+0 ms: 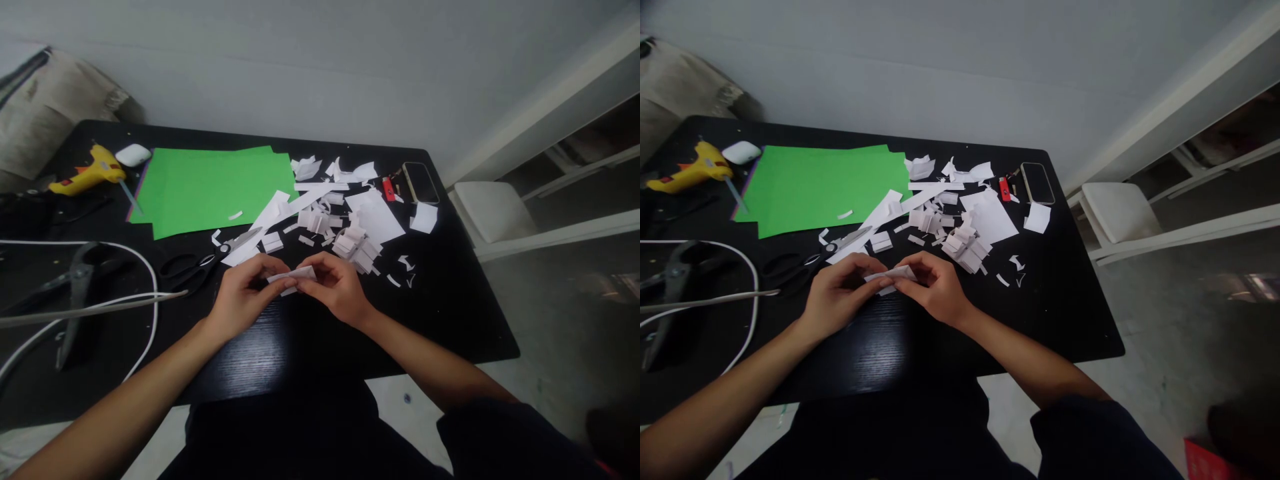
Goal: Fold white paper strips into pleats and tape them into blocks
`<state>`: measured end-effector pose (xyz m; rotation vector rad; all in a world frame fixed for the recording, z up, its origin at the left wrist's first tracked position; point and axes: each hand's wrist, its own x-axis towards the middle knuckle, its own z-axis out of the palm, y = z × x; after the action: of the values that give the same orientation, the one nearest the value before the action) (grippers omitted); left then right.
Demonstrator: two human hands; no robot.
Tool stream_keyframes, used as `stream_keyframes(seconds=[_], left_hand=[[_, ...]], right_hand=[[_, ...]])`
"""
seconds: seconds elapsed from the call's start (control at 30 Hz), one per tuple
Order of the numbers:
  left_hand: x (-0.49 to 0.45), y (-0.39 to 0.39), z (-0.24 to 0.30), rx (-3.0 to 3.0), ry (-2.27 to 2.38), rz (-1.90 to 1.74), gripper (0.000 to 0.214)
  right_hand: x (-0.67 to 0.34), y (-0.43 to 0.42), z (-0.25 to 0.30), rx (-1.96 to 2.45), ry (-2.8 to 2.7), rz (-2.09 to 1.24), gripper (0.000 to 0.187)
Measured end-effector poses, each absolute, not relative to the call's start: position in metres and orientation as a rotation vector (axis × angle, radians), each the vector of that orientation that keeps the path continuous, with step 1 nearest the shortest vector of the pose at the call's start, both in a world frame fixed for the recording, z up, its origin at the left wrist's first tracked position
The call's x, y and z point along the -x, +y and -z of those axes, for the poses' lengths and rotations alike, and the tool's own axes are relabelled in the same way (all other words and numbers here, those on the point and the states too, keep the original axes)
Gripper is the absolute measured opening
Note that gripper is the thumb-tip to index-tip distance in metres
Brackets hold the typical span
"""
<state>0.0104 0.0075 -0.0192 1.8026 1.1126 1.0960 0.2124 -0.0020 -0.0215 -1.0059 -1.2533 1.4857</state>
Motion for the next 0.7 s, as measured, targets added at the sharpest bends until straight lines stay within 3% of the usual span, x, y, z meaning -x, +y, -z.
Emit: stream_keyframes(seconds=[0.7], left_hand=[[-0.0075,0.0058,0.0189,-1.815,1.165,-1.128,0.008]], right_hand=[[-0.2102,0.0001,0.0176,0.993,-1.233,-1.524,0.030]])
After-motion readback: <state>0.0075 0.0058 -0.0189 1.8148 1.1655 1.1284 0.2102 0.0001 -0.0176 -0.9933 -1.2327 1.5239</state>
